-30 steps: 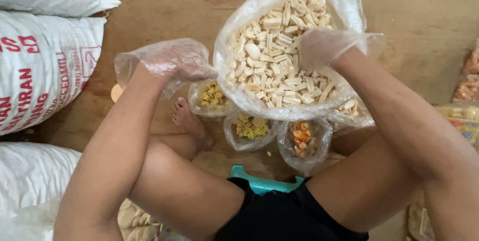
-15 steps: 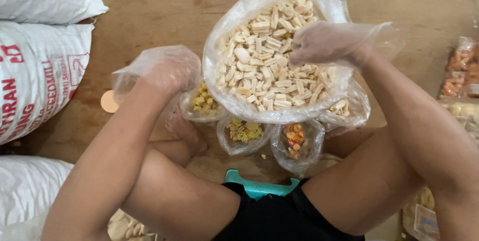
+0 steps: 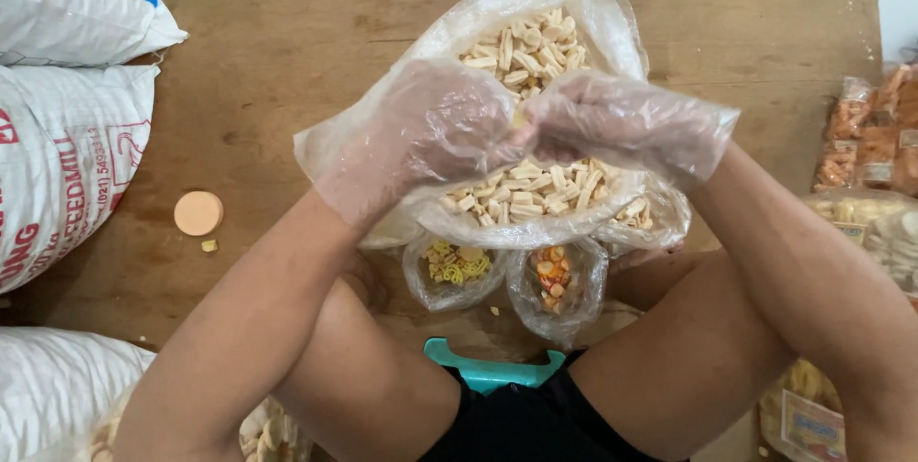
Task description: The person sorts pale, cylindrical snack pieces from a large plastic bag into smaller clear plastic bags. They use gloved hands to scoop and transfer the snacks, occasionally adjusting the bags. The task continues throughout the clip with repetitive scooping and placing motions.
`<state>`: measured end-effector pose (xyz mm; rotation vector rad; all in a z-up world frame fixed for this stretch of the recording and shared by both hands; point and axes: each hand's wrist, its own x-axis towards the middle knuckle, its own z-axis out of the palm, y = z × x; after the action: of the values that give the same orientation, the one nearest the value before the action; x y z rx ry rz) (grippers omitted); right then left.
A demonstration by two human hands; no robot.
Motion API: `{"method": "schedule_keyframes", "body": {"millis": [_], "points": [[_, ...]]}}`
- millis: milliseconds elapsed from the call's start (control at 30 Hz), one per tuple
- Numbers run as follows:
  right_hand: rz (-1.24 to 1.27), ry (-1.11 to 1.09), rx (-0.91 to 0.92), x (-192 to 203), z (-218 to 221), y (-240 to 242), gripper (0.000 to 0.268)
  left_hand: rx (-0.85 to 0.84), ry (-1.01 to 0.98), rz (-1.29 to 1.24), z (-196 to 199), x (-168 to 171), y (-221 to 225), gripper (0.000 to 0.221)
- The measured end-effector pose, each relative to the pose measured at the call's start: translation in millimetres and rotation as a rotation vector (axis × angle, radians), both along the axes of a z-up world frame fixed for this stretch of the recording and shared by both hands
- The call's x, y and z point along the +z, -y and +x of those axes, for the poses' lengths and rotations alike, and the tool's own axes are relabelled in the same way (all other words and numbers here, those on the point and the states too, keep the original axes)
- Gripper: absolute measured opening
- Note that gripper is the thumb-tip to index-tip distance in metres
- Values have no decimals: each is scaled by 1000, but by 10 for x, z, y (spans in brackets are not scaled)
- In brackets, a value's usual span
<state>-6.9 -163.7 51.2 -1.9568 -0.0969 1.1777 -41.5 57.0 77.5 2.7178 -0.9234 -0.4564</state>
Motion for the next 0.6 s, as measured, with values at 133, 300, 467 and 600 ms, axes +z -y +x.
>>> {"method": "schedule_keyframes", "body": {"millis": [133,300,467,600], "points": [[-215,201,50,294,55,-91,30,50,-100,132,86,-55,-46,59],[-693,564,378,-946,408,399,40,131,-304,239,114,-77,-369,66],[-849,670,525,-1321,324,348,32,461,-542,223,-142,523,-590,57],[-898,775,592,-1508,333,360,29,322,-571,336,55,-591,-916,47]]}}
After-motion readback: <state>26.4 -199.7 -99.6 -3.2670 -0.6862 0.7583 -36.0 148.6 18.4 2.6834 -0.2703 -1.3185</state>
